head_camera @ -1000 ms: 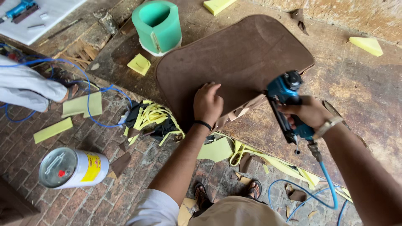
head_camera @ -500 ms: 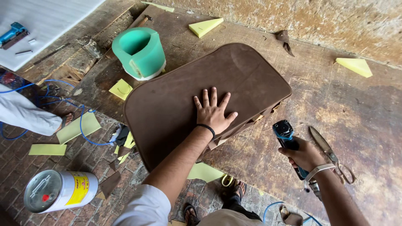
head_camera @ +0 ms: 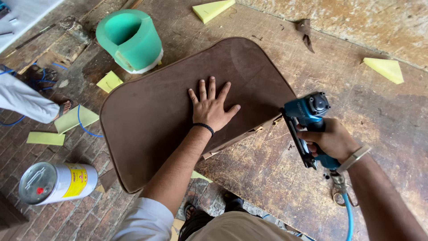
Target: The person staples brown fabric onto a rectangular cushion base using a pneumatic staple gun, then places the cushion on a chair frame. They later cover a wooden board with foam and fabric, securing it with the staple gun.
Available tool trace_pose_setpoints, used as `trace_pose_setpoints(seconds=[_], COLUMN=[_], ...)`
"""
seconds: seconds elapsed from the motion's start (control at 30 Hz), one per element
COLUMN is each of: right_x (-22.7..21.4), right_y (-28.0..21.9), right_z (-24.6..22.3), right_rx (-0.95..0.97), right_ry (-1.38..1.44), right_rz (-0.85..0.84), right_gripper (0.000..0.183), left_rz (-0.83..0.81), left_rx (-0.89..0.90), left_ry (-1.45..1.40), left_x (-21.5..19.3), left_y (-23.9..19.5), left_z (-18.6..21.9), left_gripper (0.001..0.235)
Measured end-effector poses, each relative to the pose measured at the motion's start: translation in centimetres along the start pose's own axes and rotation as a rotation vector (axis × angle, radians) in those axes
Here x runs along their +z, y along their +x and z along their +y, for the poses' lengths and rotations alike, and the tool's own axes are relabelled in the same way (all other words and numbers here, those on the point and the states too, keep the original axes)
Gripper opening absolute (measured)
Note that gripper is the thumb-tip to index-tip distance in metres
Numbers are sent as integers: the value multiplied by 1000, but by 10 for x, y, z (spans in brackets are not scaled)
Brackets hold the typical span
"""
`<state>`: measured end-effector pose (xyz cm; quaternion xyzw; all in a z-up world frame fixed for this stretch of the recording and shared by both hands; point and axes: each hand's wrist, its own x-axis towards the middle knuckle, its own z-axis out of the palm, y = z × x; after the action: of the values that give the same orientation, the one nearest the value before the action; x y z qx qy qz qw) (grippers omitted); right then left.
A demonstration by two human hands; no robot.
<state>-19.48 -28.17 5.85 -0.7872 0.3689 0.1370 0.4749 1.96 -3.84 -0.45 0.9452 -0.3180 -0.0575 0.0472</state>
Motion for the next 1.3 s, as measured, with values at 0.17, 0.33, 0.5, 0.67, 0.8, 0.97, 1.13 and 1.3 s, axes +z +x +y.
trace_pose_setpoints(seconds=[0.17, 0.33, 0.5, 0.67, 0.8, 0.97, 1.13, 1.3], right_x=[11, 42, 134, 225, 262, 297, 302, 300], right_y=[-10, -33, -71, -107, -140, -167, -171, -171], right_z=[-5, -23, -50, -83, -104, -123, -122, -118], right_rx=[-22, -61, -190, -200, -186, -154, -85, -105], right_ry=[-96, 12, -19, -121, -232, -202, -266, -304], right_rz=[-42, -50, -232, -293, -277, -296, -248, -267], right_gripper=[21, 21, 25, 20, 36, 24, 37, 38], left_rz=[-21, -65, -115, 47, 446, 587, 556, 500], left_rx=[-8, 260, 246, 235, 291, 192, 180, 122], left_ry=[-56, -259, -209, -328, -690, -963, -970, -999], left_x=[15, 20, 9, 17, 27, 27, 24, 20], left_y=[3, -6, -62, -107, -116, -123, -120, -121], left_z=[-8, -71, -157, -207, -208, -211, -203, -209], left_gripper=[82, 61, 65, 54, 40, 39, 39, 36])
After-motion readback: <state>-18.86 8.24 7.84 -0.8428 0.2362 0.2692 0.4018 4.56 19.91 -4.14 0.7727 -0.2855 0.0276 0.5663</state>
